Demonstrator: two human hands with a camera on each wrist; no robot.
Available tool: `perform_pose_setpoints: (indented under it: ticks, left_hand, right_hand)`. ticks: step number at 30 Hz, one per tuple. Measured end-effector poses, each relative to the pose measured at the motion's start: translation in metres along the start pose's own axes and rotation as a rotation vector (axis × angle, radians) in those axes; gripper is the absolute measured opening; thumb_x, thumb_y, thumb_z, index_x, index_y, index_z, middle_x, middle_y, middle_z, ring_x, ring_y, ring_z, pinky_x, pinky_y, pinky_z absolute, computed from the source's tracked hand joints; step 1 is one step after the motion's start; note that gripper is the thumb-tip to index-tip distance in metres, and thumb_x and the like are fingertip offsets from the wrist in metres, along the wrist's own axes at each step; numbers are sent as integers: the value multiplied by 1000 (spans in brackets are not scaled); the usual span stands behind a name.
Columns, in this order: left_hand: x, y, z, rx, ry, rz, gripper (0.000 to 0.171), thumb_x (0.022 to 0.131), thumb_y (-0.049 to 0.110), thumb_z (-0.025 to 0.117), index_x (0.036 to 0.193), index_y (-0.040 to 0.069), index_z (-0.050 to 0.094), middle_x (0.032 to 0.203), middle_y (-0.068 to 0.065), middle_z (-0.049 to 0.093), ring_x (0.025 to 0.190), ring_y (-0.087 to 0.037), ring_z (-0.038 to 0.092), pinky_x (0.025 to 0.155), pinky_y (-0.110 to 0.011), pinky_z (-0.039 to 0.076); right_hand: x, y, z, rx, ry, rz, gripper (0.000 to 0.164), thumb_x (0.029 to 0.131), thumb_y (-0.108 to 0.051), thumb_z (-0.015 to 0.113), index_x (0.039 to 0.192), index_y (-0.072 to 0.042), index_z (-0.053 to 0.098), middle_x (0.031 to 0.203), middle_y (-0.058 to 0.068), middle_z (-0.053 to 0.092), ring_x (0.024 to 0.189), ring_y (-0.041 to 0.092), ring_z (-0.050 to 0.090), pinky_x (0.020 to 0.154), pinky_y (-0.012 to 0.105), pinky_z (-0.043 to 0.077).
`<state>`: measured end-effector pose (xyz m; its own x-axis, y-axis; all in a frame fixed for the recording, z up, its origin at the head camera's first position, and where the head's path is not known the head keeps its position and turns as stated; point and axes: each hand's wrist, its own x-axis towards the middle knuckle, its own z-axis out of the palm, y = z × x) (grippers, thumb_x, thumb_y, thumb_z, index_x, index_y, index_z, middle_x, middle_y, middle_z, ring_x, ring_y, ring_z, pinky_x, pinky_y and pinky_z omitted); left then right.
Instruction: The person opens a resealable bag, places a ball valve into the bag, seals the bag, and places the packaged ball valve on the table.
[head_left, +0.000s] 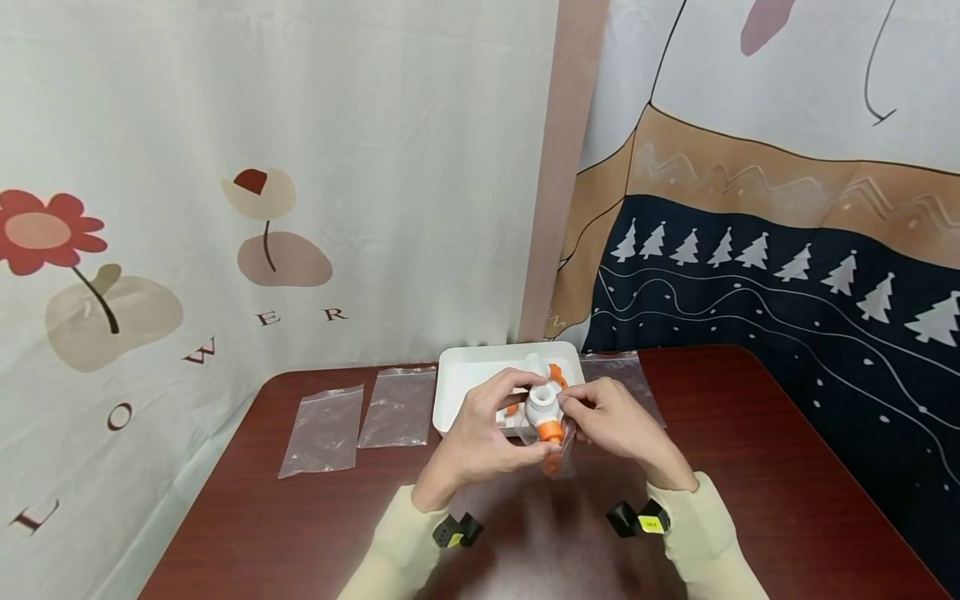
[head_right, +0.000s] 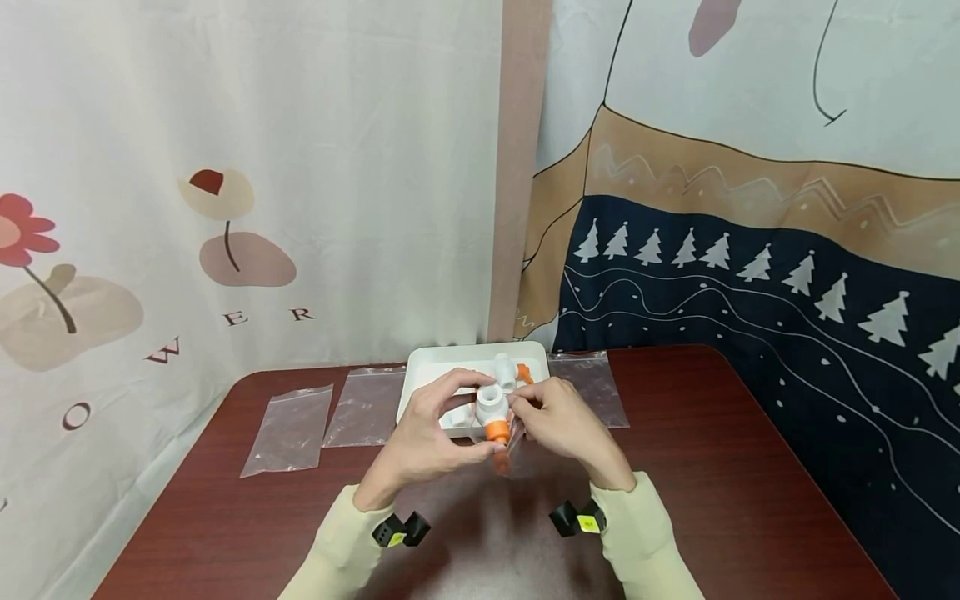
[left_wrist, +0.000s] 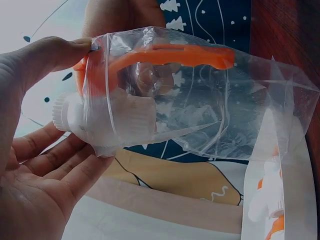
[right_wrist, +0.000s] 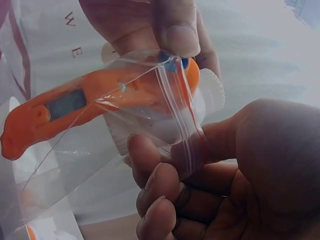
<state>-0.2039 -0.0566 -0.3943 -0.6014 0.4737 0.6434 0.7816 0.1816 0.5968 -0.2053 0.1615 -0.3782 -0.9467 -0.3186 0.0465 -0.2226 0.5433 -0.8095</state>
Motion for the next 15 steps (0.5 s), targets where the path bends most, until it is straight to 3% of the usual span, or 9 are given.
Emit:
perform_pose_setpoints:
  ticks: [5,11,15]
  left_hand:
    - [0,0,-1,5,-4,-9,63,72,13,93,126,8,61,123,-5,67,110,-18,69,94,-29,60]
    - [0,-2,-2,-6,48,15,23,78,1,87,95,6,72,98,-5,74,94,-16,72,87,-27,61]
    - [0,-3,-2,30,42,27,19,77,-3,83,89,7,73,92,-2,74,90,-12,71,84,-24,60]
  right_hand:
    - [0,0,0,-15,3,-14,23,102,-14,55,92,-11,76,58,-2,52,54,12,47,46,23,36]
    - [0,0,0,-9,-12,-4,22,103,-16,57,98,-13,78,58,-2,52,56,13,48,46,23,38]
    - [0,0,0,-17,-18,-10,22,103,-17,57,98,-13,78,58,-2,51,57,14,48,46,24,38]
